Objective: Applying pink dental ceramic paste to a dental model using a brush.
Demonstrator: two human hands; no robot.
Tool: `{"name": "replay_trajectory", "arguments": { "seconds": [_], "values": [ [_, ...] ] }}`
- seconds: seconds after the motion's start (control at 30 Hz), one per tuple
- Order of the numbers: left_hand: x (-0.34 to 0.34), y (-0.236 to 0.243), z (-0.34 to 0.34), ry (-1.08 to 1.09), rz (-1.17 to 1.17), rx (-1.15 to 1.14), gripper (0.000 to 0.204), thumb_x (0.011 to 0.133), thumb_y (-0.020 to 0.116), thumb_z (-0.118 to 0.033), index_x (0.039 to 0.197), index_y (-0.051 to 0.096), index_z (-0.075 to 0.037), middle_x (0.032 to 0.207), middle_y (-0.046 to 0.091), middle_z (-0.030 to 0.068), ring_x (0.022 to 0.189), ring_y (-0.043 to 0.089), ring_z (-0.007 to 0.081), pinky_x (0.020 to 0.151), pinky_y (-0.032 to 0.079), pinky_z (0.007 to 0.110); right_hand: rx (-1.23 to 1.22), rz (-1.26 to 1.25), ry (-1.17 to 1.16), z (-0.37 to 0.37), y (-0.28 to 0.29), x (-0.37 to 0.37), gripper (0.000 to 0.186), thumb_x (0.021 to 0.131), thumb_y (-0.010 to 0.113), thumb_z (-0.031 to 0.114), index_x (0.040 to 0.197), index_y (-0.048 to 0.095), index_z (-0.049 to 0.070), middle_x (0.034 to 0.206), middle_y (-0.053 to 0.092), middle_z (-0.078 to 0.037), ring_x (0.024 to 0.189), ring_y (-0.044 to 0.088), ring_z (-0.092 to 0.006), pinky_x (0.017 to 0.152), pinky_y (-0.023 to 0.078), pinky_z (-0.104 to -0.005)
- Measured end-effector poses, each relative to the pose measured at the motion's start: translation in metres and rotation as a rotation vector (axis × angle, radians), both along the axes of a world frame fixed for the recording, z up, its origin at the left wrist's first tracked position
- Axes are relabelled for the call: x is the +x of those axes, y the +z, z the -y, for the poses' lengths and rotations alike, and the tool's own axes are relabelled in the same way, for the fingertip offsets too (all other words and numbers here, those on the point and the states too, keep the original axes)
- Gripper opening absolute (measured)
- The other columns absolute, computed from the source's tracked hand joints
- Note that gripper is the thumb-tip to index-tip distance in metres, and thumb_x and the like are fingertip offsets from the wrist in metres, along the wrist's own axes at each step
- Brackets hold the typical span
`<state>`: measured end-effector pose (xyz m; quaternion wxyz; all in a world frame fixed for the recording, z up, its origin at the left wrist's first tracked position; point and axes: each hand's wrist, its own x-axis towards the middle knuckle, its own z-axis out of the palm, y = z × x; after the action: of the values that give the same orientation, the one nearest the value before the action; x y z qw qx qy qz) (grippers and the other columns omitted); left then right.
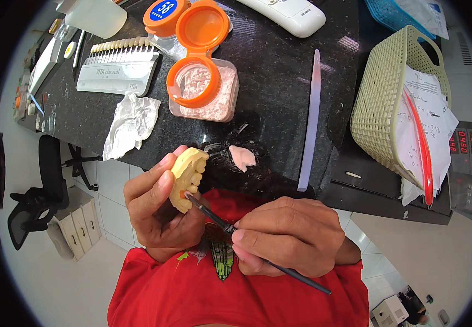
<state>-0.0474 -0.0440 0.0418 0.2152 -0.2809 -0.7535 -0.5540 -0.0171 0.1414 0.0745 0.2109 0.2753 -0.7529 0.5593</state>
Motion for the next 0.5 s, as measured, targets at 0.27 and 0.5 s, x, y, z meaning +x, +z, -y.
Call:
{"name": "replay_trajectory", "arguments": {
  "seconds": [0.27,0.5],
  "values": [
    [-0.002,-0.002,-0.003,0.029,-0.062,0.032,0.052,0.068,0.074,0.011,0.116,0.053,0.006,0.114,0.055,0.0264,0.099,0.065,0.0371,0.081,0.06,0.034,-0.129,0.026,-0.02,-0.013,0.009,0.013,0.026,0.068,0.07,-0.003,0.093,0.064,-0.003,0.075,0.063,-0.013,0.055,0.063,-0.0183,0.046,0.052,-0.0241],
    [-0.002,-0.003,-0.007,0.077,-0.049,0.069,0.048,0.068,0.07,0.013,0.113,0.055,0.004,0.11,0.057,0.0235,0.097,0.066,0.0334,0.081,0.06,0.032,-0.038,0.366,-0.377,-0.016,0.008,0.018,0.021,0.067,0.072,-0.006,0.081,0.057,-0.002,0.068,0.065,-0.014,0.057,0.064,-0.0143,0.049,0.049,-0.0218]
  ]
}}
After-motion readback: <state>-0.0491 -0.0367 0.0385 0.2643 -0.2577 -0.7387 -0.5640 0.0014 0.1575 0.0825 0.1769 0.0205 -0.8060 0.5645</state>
